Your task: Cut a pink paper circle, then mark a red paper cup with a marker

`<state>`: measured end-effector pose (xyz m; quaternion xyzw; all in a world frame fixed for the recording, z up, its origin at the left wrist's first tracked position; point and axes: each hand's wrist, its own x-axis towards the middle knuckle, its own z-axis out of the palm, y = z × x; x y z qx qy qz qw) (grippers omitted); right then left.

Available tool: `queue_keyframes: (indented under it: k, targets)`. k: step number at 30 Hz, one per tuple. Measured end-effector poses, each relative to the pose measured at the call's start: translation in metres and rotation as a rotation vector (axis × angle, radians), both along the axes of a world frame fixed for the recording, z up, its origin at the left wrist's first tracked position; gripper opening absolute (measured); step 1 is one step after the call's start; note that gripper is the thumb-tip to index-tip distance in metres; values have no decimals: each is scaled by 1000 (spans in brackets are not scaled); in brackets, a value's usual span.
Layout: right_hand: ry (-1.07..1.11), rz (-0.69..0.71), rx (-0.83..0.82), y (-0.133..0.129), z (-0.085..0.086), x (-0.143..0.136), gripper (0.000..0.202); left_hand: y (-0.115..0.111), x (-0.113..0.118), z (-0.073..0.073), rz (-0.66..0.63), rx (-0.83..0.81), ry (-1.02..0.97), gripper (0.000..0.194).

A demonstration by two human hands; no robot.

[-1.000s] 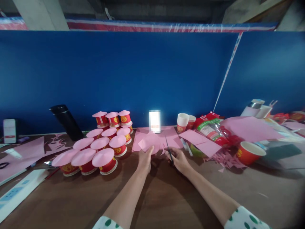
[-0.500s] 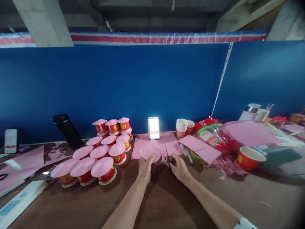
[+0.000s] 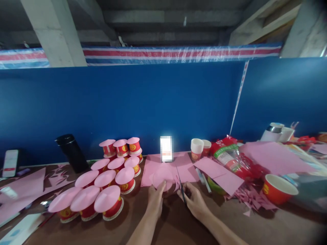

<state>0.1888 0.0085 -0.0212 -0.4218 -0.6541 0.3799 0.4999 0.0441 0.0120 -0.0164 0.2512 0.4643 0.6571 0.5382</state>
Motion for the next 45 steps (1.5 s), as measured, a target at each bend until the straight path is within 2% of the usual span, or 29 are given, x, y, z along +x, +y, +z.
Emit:
queue_keyframes:
  k: [10, 17, 23, 26, 31, 38, 42, 45]
  targets:
    - [-95, 4, 17, 1, -7, 0, 21, 4, -1, -7, -9, 24, 104, 43]
    - [-62, 25, -42, 7, -11, 0, 25, 7, -1, -14, -42, 57, 139, 46]
    - [68, 32, -62, 13, -18, -1, 30, 7, -3, -10, -43, 35, 181, 45]
    - [88, 19, -70, 13, -16, -2, 32, 7, -3, -8, -44, 31, 186, 44]
    - [98, 5, -80, 13, -11, -3, 32, 6, 2, -9, 33, 12, 207, 40]
    - [94, 38, -88, 13, -16, -2, 30, 11, 0, -16, -10, 32, 180, 43]
    - [89, 38, -76, 13, -14, -2, 29, 11, 0, -17, 40, 29, 190, 42]
    - [80, 20, -71, 13, -11, -3, 29, 10, 0, -16, 29, 32, 226, 39]
